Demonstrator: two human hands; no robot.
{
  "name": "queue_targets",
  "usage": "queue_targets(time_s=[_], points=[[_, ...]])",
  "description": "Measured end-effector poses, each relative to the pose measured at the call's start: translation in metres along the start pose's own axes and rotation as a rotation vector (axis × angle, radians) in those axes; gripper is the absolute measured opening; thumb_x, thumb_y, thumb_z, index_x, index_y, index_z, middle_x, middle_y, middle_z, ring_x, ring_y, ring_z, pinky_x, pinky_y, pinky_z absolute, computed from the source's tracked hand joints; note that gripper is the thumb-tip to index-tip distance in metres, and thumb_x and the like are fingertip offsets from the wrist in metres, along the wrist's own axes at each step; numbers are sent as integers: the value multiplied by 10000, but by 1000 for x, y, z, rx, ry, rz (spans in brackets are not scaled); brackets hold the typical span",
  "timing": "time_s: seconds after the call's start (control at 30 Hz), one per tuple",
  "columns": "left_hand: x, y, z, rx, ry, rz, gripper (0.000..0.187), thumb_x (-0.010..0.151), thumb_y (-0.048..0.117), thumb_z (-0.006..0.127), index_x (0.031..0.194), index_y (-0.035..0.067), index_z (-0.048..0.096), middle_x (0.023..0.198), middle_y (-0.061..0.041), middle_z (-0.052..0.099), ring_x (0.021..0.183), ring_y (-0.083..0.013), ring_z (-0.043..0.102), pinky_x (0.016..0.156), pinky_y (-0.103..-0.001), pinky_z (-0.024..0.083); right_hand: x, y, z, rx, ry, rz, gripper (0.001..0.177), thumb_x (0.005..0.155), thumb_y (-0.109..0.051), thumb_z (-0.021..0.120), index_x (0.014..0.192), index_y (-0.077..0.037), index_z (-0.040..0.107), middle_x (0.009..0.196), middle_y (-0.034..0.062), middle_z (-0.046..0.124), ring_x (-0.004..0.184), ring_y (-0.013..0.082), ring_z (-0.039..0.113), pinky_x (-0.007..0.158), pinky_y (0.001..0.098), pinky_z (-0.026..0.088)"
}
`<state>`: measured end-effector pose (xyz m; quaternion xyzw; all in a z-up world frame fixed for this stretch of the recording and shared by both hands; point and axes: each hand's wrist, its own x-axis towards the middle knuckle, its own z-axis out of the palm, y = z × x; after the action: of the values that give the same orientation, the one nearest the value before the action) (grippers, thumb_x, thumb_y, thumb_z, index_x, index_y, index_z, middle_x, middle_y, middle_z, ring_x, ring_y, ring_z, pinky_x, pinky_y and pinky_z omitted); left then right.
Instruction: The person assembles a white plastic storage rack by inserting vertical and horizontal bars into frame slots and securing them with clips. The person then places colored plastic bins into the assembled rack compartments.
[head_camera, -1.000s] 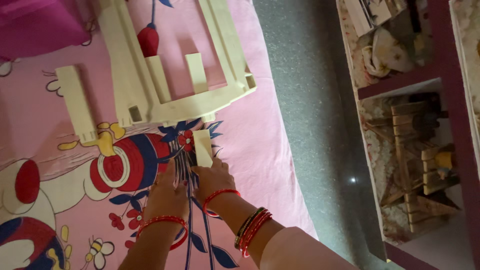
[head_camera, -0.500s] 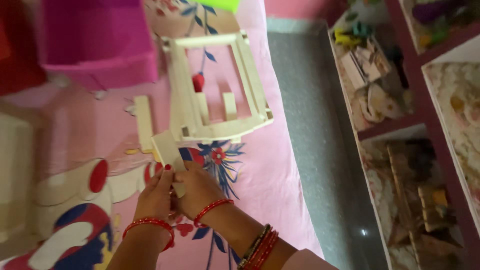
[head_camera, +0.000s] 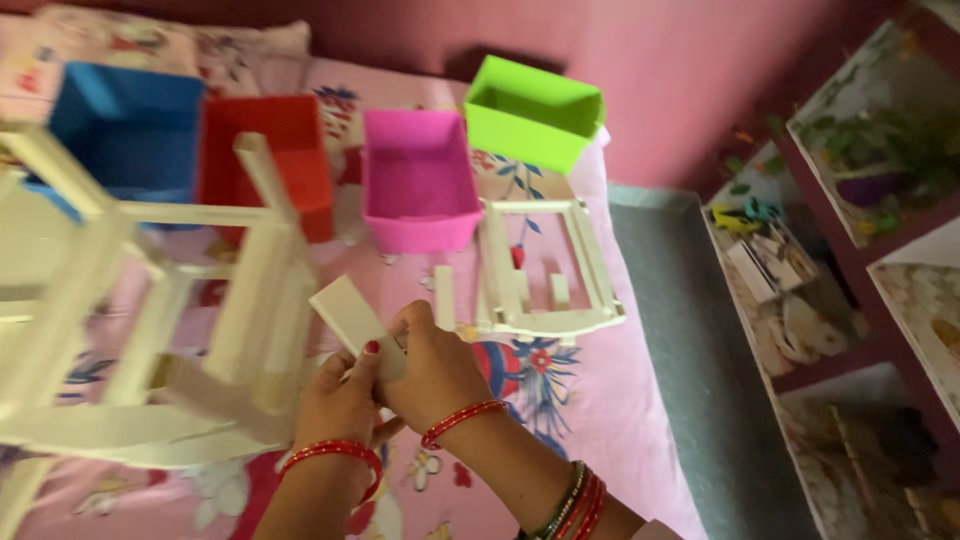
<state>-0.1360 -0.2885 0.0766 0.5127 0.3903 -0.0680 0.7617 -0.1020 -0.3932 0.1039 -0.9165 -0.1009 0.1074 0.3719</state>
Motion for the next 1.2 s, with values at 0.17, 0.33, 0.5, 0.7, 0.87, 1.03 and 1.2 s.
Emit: queue_targets(time_s=[0.17,0.33,0.5,0.7,0.87,1.03,1.2], points=[[-22,24,-49,52,62,84,330,946,365,653,1140,98,671,983,-59,723,838,-192,684,762,-420,625,-11,-53,19,-11,17,-183,738,741,-232,776,1394,-119,449,1083,156,762,980,387,723,865,458,563],[-28,39,-97,26,93,209,321,930,285,678,1180,84,675,941,-79,751,768,-173,668,671,-405,611,-20,-100,42,-83,-127,-100,736,759,-252,771,1431,-157,485,1105,176,739,1029,351,729,911,420,580],[-19,47,-137,98,186,291,342,940,264,693,1230,86,661,1005,-94,809,760,-179,695,619,-334,542,-15,-132,62,57,-157,-224,602,832,-218,685,1411,-129,546,1226,134,733,1079,296,731,929,390,577],[13,59,-165,146,250,488,366,925,201,679,1257,52,652,1023,-130,824,848,-197,771,715,-326,571,13,-172,71,123,-156,-290,687,794,-208,608,1474,-164,527,1260,125,733,1088,268,740,961,367,554],[20,80,-186,338,371,476,364,928,199,631,1277,98,648,1003,-132,827,902,-230,803,806,-378,576,33,-208,82,103,-193,-280,867,702,-370,756,1494,-190,454,1232,134,723,1059,268,749,928,362,579],[22,100,-204,523,499,581,317,942,286,645,1206,112,674,1028,-112,803,966,-276,771,827,-400,571,50,-231,97,20,-164,-348,801,671,-442,822,1372,-166,552,1132,149,738,1014,289,735,882,378,585],[39,95,-224,539,520,595,412,871,313,703,1248,150,660,1111,-108,789,997,-285,764,836,-411,575,65,-237,113,-39,-207,-361,589,709,-357,829,1202,-132,598,969,124,780,900,273,768,825,385,601]])
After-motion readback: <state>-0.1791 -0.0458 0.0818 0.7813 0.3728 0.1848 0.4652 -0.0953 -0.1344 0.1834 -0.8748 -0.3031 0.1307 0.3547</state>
